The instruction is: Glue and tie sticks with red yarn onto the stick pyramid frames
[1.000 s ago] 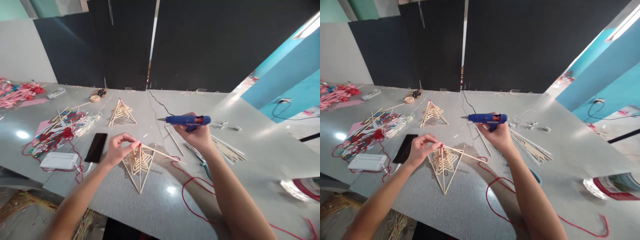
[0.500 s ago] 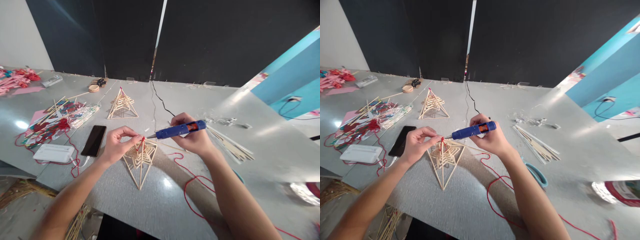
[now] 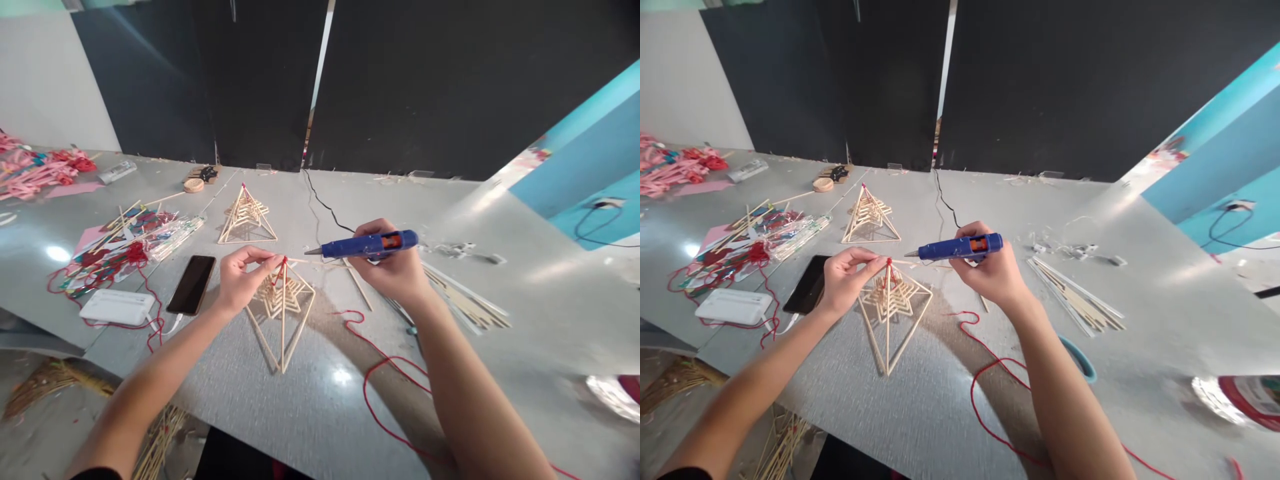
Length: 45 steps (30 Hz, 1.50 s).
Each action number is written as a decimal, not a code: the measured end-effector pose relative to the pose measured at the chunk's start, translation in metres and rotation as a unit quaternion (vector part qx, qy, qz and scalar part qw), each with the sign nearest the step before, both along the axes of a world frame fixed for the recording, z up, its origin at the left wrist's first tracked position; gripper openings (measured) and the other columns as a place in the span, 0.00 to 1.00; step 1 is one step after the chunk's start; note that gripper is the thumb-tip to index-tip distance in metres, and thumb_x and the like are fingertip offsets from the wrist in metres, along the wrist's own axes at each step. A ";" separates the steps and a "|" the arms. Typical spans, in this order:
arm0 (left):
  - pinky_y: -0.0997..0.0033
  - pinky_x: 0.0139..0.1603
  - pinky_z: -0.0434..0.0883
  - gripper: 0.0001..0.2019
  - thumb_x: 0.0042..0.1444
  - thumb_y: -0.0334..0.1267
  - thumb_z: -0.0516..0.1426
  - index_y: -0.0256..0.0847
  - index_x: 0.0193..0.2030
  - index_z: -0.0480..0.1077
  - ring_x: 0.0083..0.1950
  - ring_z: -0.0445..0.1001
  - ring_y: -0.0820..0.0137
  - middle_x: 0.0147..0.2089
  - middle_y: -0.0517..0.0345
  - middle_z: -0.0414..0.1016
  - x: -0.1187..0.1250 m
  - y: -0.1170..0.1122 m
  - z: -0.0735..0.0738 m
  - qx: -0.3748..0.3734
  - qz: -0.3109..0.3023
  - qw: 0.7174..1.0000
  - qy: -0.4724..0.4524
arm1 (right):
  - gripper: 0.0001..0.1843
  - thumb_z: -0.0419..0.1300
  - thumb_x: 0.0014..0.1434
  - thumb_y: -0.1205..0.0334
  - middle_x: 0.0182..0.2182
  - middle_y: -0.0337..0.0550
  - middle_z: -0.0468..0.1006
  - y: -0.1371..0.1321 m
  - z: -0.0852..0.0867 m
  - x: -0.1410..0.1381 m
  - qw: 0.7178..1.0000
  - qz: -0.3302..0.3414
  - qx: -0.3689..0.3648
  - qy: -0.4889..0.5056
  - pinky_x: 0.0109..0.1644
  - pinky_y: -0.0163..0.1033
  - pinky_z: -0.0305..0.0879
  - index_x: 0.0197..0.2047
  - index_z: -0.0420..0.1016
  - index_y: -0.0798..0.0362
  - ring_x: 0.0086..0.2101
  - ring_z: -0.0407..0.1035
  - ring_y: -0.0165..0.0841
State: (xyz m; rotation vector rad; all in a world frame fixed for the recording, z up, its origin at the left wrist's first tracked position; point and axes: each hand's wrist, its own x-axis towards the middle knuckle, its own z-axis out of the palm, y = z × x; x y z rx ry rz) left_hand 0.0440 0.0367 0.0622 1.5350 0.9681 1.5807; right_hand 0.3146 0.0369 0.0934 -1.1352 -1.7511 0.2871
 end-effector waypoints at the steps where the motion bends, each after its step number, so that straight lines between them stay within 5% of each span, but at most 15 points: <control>1: 0.65 0.41 0.79 0.05 0.52 0.40 0.72 0.47 0.34 0.81 0.37 0.81 0.68 0.34 0.57 0.83 0.001 0.002 -0.001 0.000 0.000 1.000 0.002 | 0.11 0.65 0.51 0.64 0.28 0.36 0.73 0.000 0.000 0.002 1.000 -0.002 0.003 0.004 0.28 0.37 0.63 0.38 0.70 0.48 0.25 0.66 0.31; 18: 0.61 0.44 0.80 0.05 0.53 0.42 0.70 0.47 0.34 0.81 0.38 0.81 0.67 0.35 0.56 0.83 0.026 0.002 0.008 0.008 0.022 1.000 -0.001 | 0.12 0.65 0.53 0.64 0.29 0.37 0.75 0.001 0.006 0.010 1.000 -0.006 0.024 -0.003 0.33 0.39 0.64 0.41 0.70 0.49 0.27 0.68 0.32; 28: 0.63 0.45 0.79 0.07 0.54 0.42 0.70 0.45 0.36 0.81 0.39 0.81 0.67 0.37 0.55 0.83 0.022 0.013 -0.010 0.006 0.022 1.000 -0.006 | 0.13 0.63 0.52 0.65 0.30 0.37 0.77 0.005 0.002 0.012 0.998 -0.029 0.019 -0.057 0.34 0.39 0.64 0.42 0.70 0.49 0.27 0.69 0.33; 45: 0.63 0.44 0.76 0.03 0.58 0.41 0.67 0.46 0.37 0.80 0.41 0.80 0.67 0.36 0.56 0.82 0.026 0.022 0.011 0.081 0.026 0.990 0.115 | 0.10 0.61 0.54 0.62 0.27 0.37 0.76 0.012 0.002 0.005 0.997 -0.027 -0.004 -0.069 0.31 0.36 0.62 0.41 0.69 0.49 0.24 0.66 0.31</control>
